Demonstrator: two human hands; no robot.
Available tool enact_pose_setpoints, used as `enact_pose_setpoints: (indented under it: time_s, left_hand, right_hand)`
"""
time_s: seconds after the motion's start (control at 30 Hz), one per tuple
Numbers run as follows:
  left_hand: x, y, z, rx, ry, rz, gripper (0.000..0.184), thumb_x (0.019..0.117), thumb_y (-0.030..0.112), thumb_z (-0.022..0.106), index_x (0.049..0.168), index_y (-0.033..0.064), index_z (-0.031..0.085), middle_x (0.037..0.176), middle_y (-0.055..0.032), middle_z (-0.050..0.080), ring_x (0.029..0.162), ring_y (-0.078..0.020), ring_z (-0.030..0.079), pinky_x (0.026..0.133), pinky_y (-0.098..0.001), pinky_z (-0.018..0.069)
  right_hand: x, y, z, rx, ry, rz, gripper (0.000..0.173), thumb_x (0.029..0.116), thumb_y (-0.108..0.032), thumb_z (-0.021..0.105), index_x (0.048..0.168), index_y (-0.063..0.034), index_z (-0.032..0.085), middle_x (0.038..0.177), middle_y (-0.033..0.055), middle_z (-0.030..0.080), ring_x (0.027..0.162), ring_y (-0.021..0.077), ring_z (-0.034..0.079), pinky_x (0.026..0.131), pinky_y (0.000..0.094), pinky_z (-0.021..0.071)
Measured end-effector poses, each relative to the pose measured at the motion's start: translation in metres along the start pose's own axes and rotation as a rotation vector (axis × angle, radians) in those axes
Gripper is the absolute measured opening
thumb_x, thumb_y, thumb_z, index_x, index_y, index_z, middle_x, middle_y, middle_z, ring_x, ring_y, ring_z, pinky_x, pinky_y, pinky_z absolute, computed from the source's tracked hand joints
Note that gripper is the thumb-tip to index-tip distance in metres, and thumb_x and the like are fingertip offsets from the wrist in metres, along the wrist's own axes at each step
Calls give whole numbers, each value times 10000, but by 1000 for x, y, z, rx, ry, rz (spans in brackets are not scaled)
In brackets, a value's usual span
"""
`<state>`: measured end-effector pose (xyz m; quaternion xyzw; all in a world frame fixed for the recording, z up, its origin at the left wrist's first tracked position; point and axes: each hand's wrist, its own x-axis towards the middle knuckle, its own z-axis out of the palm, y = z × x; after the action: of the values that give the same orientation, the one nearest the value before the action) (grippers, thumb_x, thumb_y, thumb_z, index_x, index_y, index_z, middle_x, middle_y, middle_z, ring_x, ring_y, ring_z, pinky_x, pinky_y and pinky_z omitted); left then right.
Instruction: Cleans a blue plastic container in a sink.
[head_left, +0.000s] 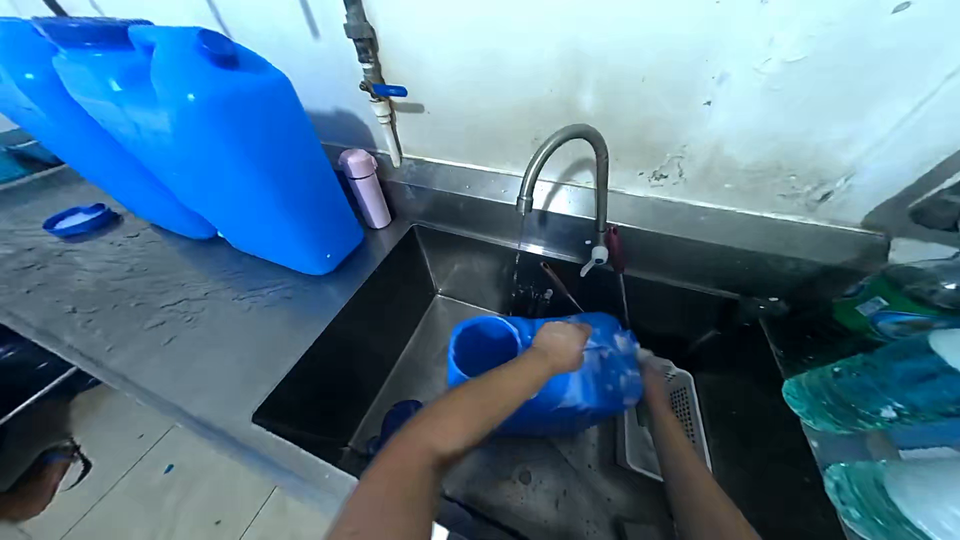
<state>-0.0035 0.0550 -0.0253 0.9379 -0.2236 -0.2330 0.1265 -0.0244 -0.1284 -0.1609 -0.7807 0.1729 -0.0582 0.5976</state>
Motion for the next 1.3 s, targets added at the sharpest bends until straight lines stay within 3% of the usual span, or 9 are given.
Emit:
enact_pose_setpoints:
  time_s: [0.13, 0.27, 0.47, 0.57, 0.63, 0.73, 0.87, 1.1, 1.3]
  left_hand:
    - [-73, -3, 22, 79, -109, 29, 424, 913, 21, 664, 1328, -40, 605, 1269, -297, 633, 1222, -475, 587, 1010, -647, 426]
    - [-120, 12, 76, -2, 176, 101, 266, 844, -8, 697, 1100, -84, 698, 1093, -274, 707, 1065, -439, 682, 925, -572, 505]
    - [-150, 22, 92, -104, 54, 233, 218, 960, -65, 531, 1112, -121, 676, 1148, -270, 702, 1109, -418, 681, 944, -526, 522]
    - [-178, -19, 91, -206, 306, 403, 245, 860, 5, 731, 1100, -45, 733, 1223, -223, 694, 1214, -426, 632, 1066, -659, 415]
    - [-194, -95, 77, -435, 513, 347, 396, 807, 279, 806, 1126, 49, 759, 1314, -186, 671, 1283, -396, 594, 1109, -653, 380]
    - [-193, -196, 70, -871, 336, 40, 638, 1003, 440, 404, 1493, 39, 483, 1588, -128, 419, 1466, -242, 391, 1187, -490, 322]
    - [-193, -161, 95, -1192, 378, 121, 879, 1023, 656, 190, 1535, -33, 381, 1635, -187, 330, 1523, -225, 302, 1242, -409, 265]
    - [-210, -91, 78, -846, 255, 381, 784, 1025, 608, 140, 1544, 114, 457, 1680, -230, 203, 1506, -607, 15, 1062, -811, 169]
    - [-173, -114, 74, -937, 172, 181, 667, 976, 454, 417, 1531, 88, 455, 1671, -169, 239, 1521, -303, 272, 1194, -520, 288]
  right_hand:
    - [-62, -9, 10, 145, -213, 73, 466, 1115, -153, 287, 1409, 173, 443, 1385, 326, 542, 1263, 294, 568, 1095, 405, 430]
    - [-109, -19, -13, 150, -345, -204, 705, 955, -356, 530, 1393, 180, 395, 1363, 198, 563, 1199, 31, 557, 1007, 186, 460]
    - [-165, -2, -17, 112, -31, 2, 923, 830, -569, 690, 1305, 159, 377, 1049, -34, 614, 933, -113, 601, 846, 115, 516]
    - [-174, 3, -15, 32, 2, -62, 1103, 788, -731, 687, 1331, 173, 364, 1111, -6, 627, 993, -96, 606, 883, 130, 523]
    - [-169, -4, -9, -12, 7, -65, 1014, 808, -664, 694, 1337, 144, 387, 1102, -9, 635, 975, -93, 610, 865, 128, 528]
    - [-177, -25, 0, -81, 101, 75, 674, 977, -324, 513, 1459, 107, 324, 1169, 100, 589, 971, -10, 600, 852, 193, 528]
    - [-193, -12, -20, 208, 171, 158, 301, 1092, -216, 313, 1100, -113, 596, 882, -129, 692, 837, -55, 660, 795, 183, 572]
    - [-177, 12, -66, 527, 61, 106, 505, 1043, -119, 167, 918, -198, 651, 820, -106, 740, 805, -21, 692, 765, 192, 584]
    - [-153, -10, -77, 451, 85, 231, 336, 1069, -206, 296, 1056, -142, 626, 835, -67, 725, 781, 16, 692, 727, 230, 598]
